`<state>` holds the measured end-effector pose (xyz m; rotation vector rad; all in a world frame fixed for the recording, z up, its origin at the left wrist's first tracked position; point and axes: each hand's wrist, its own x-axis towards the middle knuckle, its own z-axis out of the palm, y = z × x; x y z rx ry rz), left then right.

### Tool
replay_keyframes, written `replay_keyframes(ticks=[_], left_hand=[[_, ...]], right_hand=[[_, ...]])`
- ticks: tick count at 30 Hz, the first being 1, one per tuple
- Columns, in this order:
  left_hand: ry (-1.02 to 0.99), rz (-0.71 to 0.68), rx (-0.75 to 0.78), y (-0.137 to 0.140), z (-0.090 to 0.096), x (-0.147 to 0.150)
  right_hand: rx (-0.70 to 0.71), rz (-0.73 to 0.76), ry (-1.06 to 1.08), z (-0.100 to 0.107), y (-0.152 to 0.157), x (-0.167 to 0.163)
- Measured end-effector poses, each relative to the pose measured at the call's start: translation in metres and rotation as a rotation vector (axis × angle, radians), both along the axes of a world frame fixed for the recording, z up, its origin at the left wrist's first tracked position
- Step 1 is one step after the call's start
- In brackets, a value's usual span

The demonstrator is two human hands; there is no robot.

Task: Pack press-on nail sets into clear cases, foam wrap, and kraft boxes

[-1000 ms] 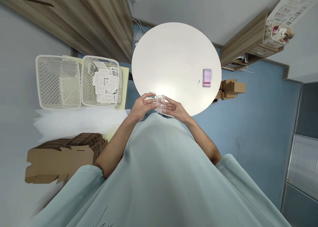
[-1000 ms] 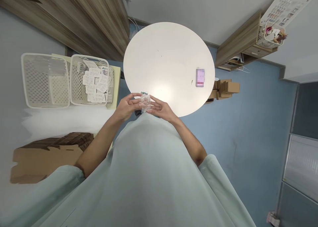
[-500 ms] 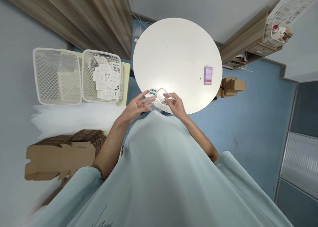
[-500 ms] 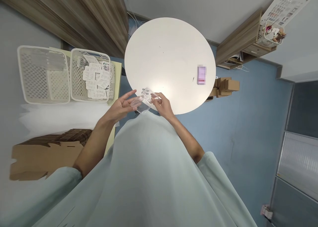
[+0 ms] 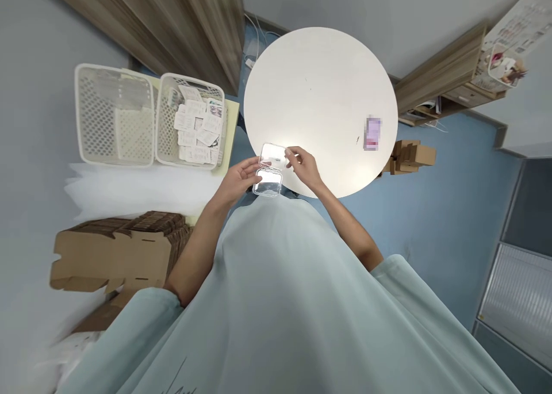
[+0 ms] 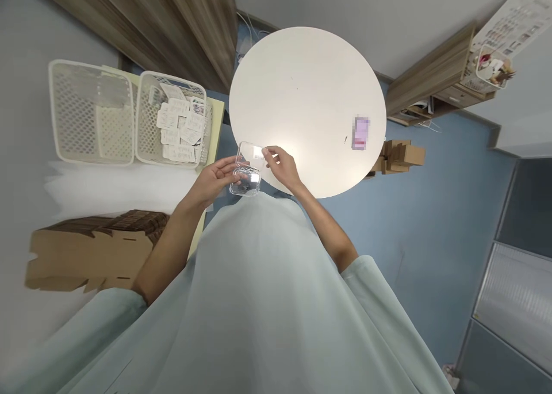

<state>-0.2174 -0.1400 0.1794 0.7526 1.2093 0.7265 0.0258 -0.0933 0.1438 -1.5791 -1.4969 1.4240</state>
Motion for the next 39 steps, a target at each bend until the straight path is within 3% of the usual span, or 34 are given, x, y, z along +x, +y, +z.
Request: replay_keyframes(ticks=[3,8,13,19,23,27,31,39], left_hand=[[0.03,0.134,-0.043,-0.012,-0.002,-0.016],[0.092,0.324,-0.111,-0.035,-0.007,-0.044],[0.114,0.447,-0.147,-0.051,-0.003,-0.058],[0.108,0.486,-0.15,-0.056,0.005,-0.056],[0.077,0.511,-0.159,-0.054,0.007,-0.053],[0.043,0.474,-0.165,-0.047,0.005,-0.052],[0.026,0.409,-0.168,-0.033,-0.002,-0.046],[-0.075,0.22,-0.136,0.015,-0.013,-0.011]], right_hand=[[0.019,0.044,-0.242,-0.03,0.018,-0.003],[-0.095,0.213,-0.56,-0.08,0.042,-0.016],[-0.112,0.211,-0.544,-0.106,0.048,-0.03],[-0.049,0.355,-0.761,-0.141,0.043,-0.034],[-0.043,0.324,-0.75,-0.155,0.042,-0.032],[-0.099,0.284,-0.648,-0.153,0.042,-0.026],[-0.094,0.221,-0.544,-0.135,0.037,-0.014],[0.011,-0.117,-0.22,-0.051,0.021,0.028]])
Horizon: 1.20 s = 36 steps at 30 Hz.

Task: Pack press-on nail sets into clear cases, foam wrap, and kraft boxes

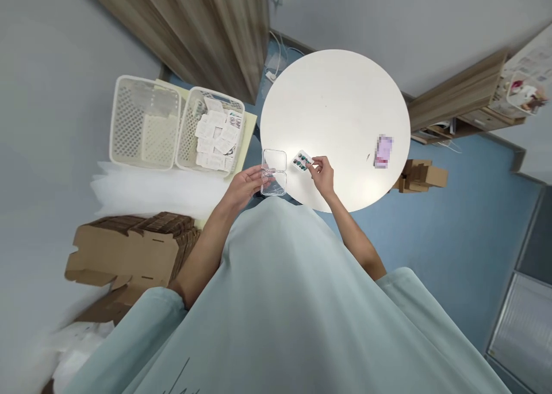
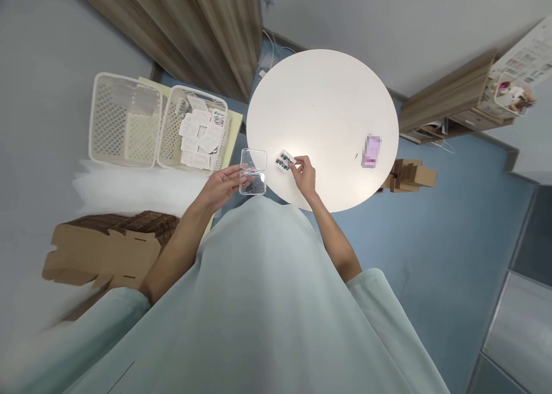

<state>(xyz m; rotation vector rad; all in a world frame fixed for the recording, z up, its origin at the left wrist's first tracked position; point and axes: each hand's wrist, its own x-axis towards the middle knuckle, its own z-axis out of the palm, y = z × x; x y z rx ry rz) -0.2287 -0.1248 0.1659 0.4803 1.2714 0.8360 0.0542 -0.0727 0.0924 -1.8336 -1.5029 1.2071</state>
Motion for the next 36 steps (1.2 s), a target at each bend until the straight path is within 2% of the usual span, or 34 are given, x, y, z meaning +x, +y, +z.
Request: replay_keyframes(ticks=[5,8,11,23,29,33,36], left_hand=[[-0.078,-0.135,0.042,0.025,0.005,0.027],[-0.111,-0.203,0.051,0.035,0.009,0.04],[-0.141,-0.23,0.066,0.041,0.011,0.049],[-0.235,-0.262,0.132,0.04,0.013,0.056],[-0.215,-0.277,0.152,0.034,0.016,0.054],[-0.211,-0.266,0.154,0.032,0.017,0.051],[-0.224,-0.257,0.153,0.03,0.019,0.048]], right_hand=[[0.097,-0.173,0.172,0.06,-0.011,0.02],[0.127,-0.147,0.207,0.089,-0.019,0.022],[0.134,-0.055,0.182,0.105,-0.027,0.021],[0.257,0.217,-0.052,0.106,-0.046,0.018],[0.281,0.295,-0.197,0.108,-0.051,0.015],[0.302,0.293,-0.249,0.108,-0.051,0.011],[0.302,0.164,-0.154,0.108,-0.041,0.012]])
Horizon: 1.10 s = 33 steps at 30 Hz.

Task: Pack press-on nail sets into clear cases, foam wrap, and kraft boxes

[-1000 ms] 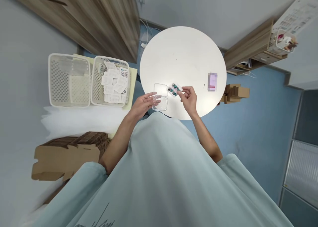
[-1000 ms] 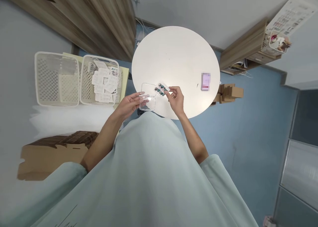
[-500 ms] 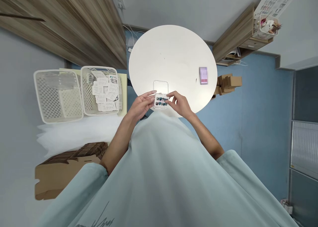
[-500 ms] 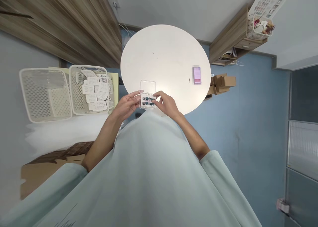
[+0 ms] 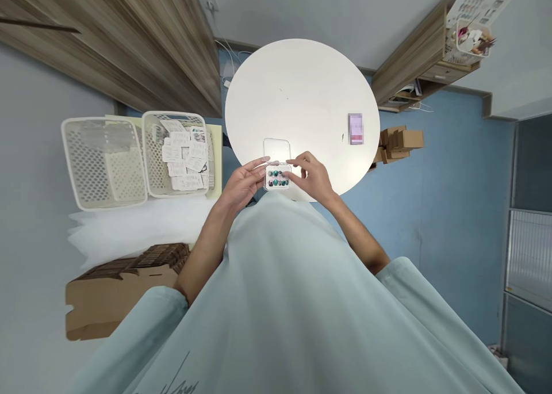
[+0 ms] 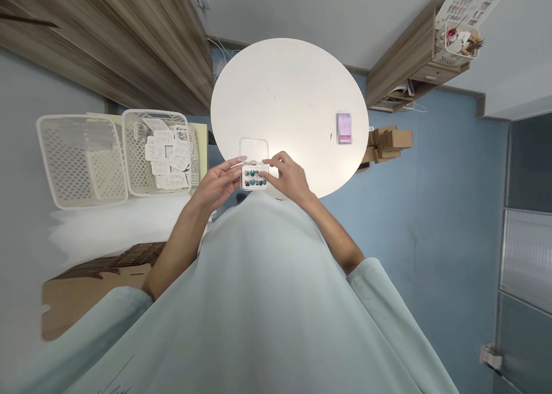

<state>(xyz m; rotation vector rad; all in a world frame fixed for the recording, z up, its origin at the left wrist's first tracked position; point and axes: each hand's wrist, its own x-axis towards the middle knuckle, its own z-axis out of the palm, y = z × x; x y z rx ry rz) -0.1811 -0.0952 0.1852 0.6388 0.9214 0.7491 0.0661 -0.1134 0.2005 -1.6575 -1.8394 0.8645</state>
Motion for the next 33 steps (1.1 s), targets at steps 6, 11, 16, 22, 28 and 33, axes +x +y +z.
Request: replay_keyframes(ticks=[6,11,16,22,28,33], left_hand=[[-0.019,-0.012,-0.013,-0.007,0.003,-0.007],[-0.007,0.003,-0.047,-0.013,0.0,-0.011],[-0.009,0.048,-0.068,-0.017,-0.003,-0.015],[-0.026,0.082,-0.089,-0.015,-0.003,-0.015],[-0.023,0.11,-0.063,-0.005,0.002,-0.008],[0.003,0.069,-0.022,-0.001,0.008,-0.004]], right_hand=[[-0.244,-0.27,0.37,-0.009,0.039,0.002],[-0.371,-0.266,0.53,-0.023,0.051,-0.014],[-0.305,-0.269,0.513,-0.018,0.055,-0.021],[-0.205,-0.196,0.572,0.012,0.046,-0.011],[-0.224,0.023,0.582,0.029,0.015,0.0],[-0.314,0.074,0.537,0.02,-0.005,0.003]])
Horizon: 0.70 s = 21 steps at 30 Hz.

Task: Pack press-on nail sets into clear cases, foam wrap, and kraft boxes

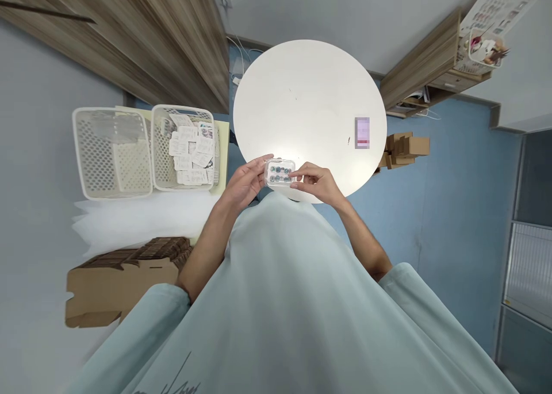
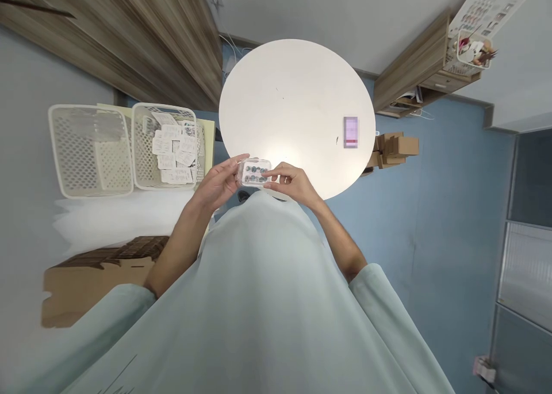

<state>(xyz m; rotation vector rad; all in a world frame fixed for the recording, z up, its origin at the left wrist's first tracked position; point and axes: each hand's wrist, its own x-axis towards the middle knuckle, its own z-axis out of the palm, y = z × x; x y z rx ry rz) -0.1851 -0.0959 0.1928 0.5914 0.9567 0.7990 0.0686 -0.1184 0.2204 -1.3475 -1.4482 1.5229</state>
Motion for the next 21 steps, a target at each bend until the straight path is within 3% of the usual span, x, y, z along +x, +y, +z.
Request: replay_keyframes(ticks=[4,9,14,21], left_hand=[[0.033,-0.016,0.023,0.002,0.001,0.002],[0.041,-0.007,0.032,0.003,0.001,0.002],[0.058,-0.019,0.044,0.001,0.001,0.001],[0.187,-0.056,0.039,-0.005,-0.009,-0.007]], right_hand=[[-0.031,-0.044,0.008,-0.009,-0.008,-0.002],[-0.116,-0.233,-0.001,-0.013,-0.011,-0.006],[-0.312,-0.158,0.09,-0.014,-0.014,-0.015],[-0.376,-0.207,0.119,-0.024,-0.009,-0.026]])
